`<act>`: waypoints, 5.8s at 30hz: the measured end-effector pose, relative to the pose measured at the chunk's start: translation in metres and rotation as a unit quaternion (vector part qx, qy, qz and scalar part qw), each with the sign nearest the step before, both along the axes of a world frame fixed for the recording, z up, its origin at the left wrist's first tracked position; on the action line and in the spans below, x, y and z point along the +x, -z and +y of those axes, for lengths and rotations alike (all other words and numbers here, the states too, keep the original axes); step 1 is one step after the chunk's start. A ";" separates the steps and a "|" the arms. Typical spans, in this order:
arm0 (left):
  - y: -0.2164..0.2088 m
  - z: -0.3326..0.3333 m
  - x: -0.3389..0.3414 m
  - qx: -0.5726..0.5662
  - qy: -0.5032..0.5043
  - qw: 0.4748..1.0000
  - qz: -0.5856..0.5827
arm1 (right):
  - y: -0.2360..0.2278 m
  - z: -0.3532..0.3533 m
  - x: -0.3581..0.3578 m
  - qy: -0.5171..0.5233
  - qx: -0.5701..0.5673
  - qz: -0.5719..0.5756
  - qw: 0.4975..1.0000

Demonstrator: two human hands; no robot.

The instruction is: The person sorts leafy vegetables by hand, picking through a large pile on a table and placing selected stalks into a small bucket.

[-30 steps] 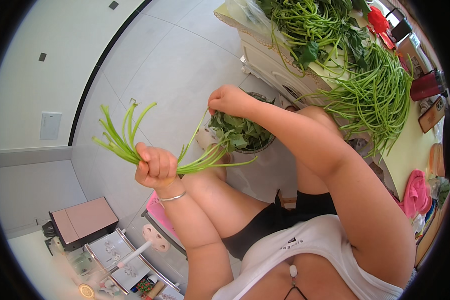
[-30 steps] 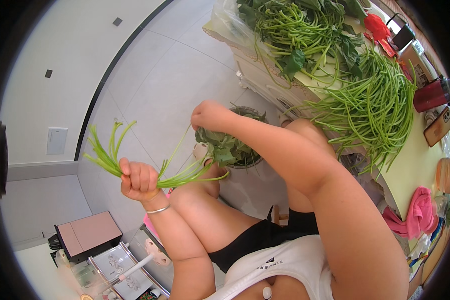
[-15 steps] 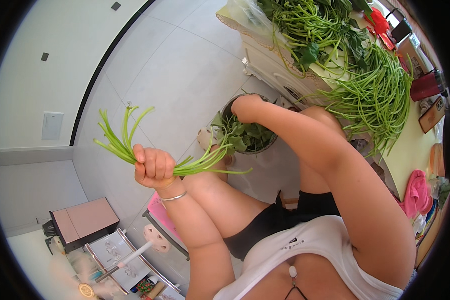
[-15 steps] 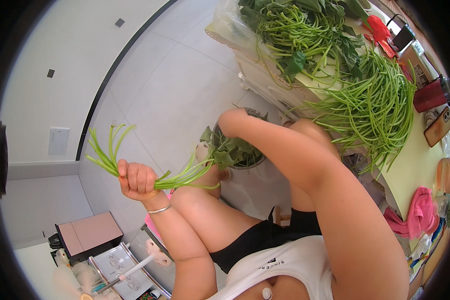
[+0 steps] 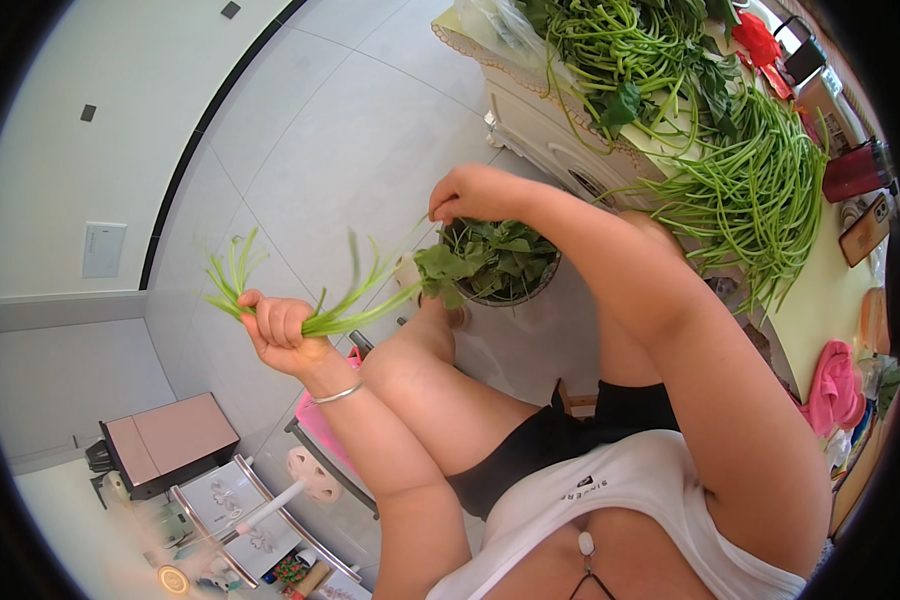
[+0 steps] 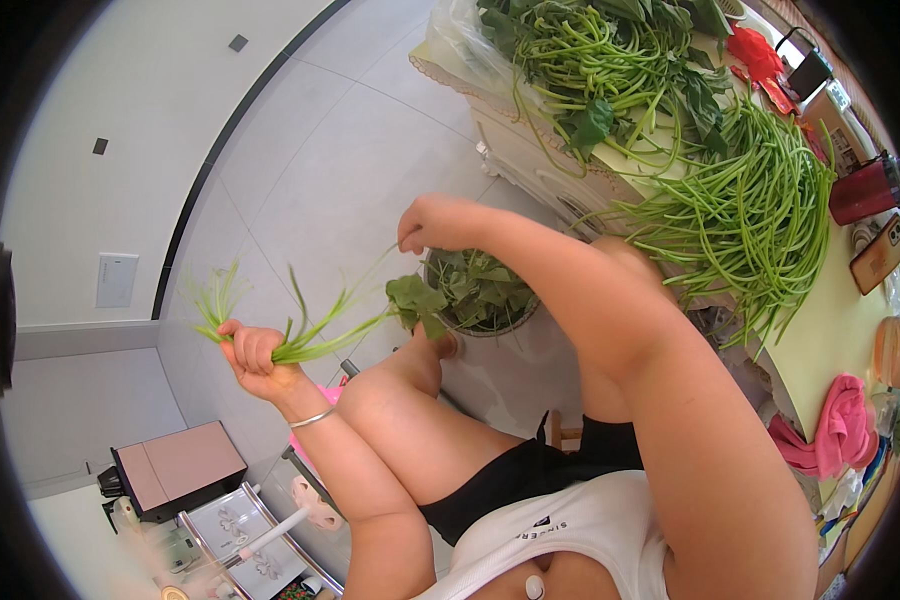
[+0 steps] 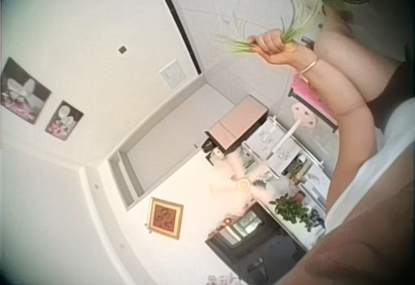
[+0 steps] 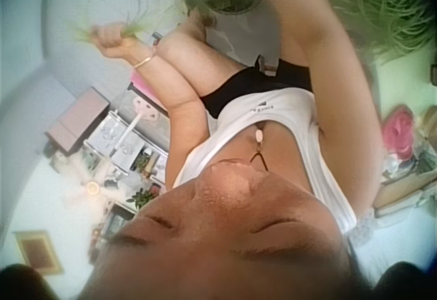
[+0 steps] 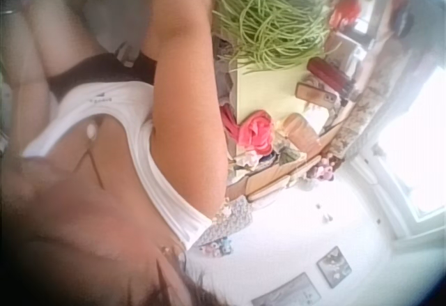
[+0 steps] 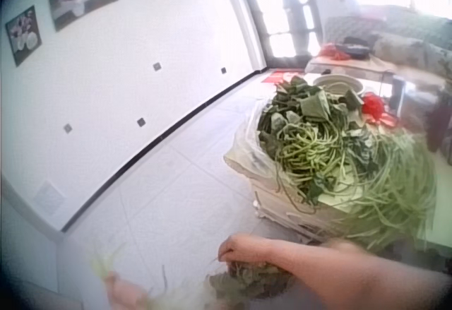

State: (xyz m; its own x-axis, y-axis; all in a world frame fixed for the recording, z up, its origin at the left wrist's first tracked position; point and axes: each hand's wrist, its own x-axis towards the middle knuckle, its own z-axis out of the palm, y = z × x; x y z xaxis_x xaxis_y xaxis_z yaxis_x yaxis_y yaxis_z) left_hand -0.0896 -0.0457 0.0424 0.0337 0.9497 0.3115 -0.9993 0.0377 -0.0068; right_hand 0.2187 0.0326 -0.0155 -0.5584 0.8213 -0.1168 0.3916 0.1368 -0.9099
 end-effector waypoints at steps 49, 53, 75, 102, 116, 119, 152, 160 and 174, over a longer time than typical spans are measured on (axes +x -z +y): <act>0.011 0.018 0.031 -0.242 -0.134 0.960 -0.041 | 0.036 -0.014 -0.028 0.263 -0.073 -0.052 0.961; 0.013 0.018 0.020 -0.167 -0.119 0.978 -0.037 | 0.054 0.000 -0.016 0.238 -0.080 -0.231 0.940; 0.011 0.013 0.025 -0.181 -0.128 0.975 -0.020 | 0.052 -0.018 -0.047 0.267 -0.101 0.028 0.958; 0.022 -0.005 -0.059 -0.206 -0.260 0.943 -0.037 | 0.046 -0.009 -0.019 -0.006 -0.174 0.125 0.977; 0.020 -0.004 -0.046 -0.177 -0.241 0.954 0.034 | 0.028 -0.023 -0.032 0.073 0.039 -0.188 0.979; 0.018 -0.004 -0.042 -0.172 -0.237 0.955 0.048 | 0.028 -0.025 -0.035 0.081 0.024 -0.205 0.975; -0.017 -0.031 0.052 0.060 -0.291 0.855 0.424 | 0.025 -0.054 -0.008 0.196 0.147 -0.169 0.955; -0.010 -0.035 0.096 0.109 -0.195 0.809 0.544 | -0.078 -0.059 0.011 0.307 0.226 0.257 0.888; -0.011 -0.028 0.124 0.103 -0.138 0.596 0.784 | -0.104 -0.051 0.046 0.143 0.174 0.241 0.944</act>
State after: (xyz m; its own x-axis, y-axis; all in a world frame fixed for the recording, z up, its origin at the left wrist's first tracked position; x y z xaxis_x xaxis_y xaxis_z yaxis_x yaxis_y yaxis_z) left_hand 0.0348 -0.0739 0.0534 0.2881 0.9334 0.2137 0.2603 -0.2911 0.9206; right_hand 0.2646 -0.0188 0.0880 -0.2272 0.8887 0.3982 0.0101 0.4110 -0.9116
